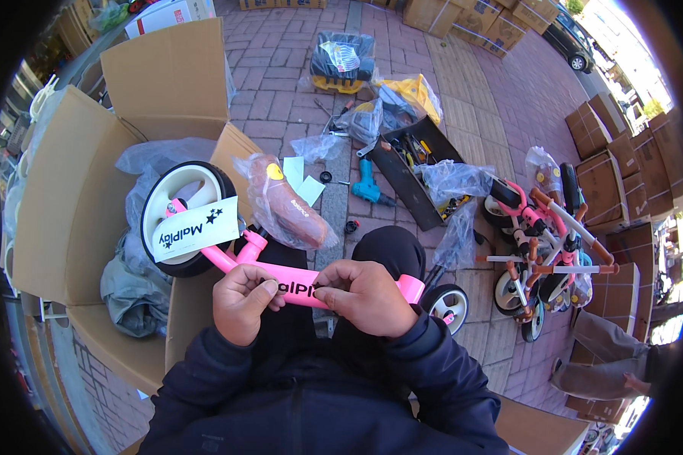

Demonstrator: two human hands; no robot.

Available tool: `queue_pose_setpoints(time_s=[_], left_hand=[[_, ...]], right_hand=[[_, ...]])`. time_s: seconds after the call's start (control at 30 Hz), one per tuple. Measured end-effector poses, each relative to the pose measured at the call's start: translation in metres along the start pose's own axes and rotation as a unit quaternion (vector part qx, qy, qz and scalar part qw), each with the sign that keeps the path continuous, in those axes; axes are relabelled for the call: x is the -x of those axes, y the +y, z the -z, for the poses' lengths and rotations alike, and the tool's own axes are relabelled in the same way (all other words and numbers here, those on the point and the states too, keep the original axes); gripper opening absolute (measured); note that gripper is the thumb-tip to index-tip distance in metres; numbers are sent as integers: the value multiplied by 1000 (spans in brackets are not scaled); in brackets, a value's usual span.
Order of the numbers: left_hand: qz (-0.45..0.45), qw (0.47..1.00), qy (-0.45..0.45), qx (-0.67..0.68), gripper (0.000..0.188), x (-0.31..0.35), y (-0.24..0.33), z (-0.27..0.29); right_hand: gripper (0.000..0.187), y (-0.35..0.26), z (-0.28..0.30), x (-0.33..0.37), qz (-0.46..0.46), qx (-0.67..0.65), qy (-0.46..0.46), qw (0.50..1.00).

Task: The person assembles a pink children's tricycle by attaching the handlebar stem to the frame, inserting a black cap, and securing the connection. They then place the assembled tricycle into a cardboard box and begin unpacking a yellow plastic part.

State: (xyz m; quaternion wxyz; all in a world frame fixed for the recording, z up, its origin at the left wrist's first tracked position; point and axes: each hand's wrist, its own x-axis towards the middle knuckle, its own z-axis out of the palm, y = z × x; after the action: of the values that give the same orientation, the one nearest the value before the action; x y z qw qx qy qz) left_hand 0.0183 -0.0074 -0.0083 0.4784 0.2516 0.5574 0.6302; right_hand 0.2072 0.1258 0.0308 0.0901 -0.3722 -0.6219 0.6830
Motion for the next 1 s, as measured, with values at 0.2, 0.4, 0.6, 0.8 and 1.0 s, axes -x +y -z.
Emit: queue_pose_setpoints(time_s=[0.2,0.4,0.6,0.8,1.0], left_hand=[[-145,938,52,-311,15,-9,-12,-10],[-167,864,39,-474,15,-11,-16,-15],[-162,839,23,-520,15,-16,-13,-16],[-110,818,10,-565,14,-18,-6,-16],[-370,743,-30,-556,45,-15,-17,-18]], right_hand=[[15,9,2,-2,-22,131,55,990],[17,16,-1,-5,69,284,104,951],[17,18,-5,-9,74,329,114,935],[19,17,-5,-8,60,394,127,908],[21,12,36,6,37,463,241,852]])
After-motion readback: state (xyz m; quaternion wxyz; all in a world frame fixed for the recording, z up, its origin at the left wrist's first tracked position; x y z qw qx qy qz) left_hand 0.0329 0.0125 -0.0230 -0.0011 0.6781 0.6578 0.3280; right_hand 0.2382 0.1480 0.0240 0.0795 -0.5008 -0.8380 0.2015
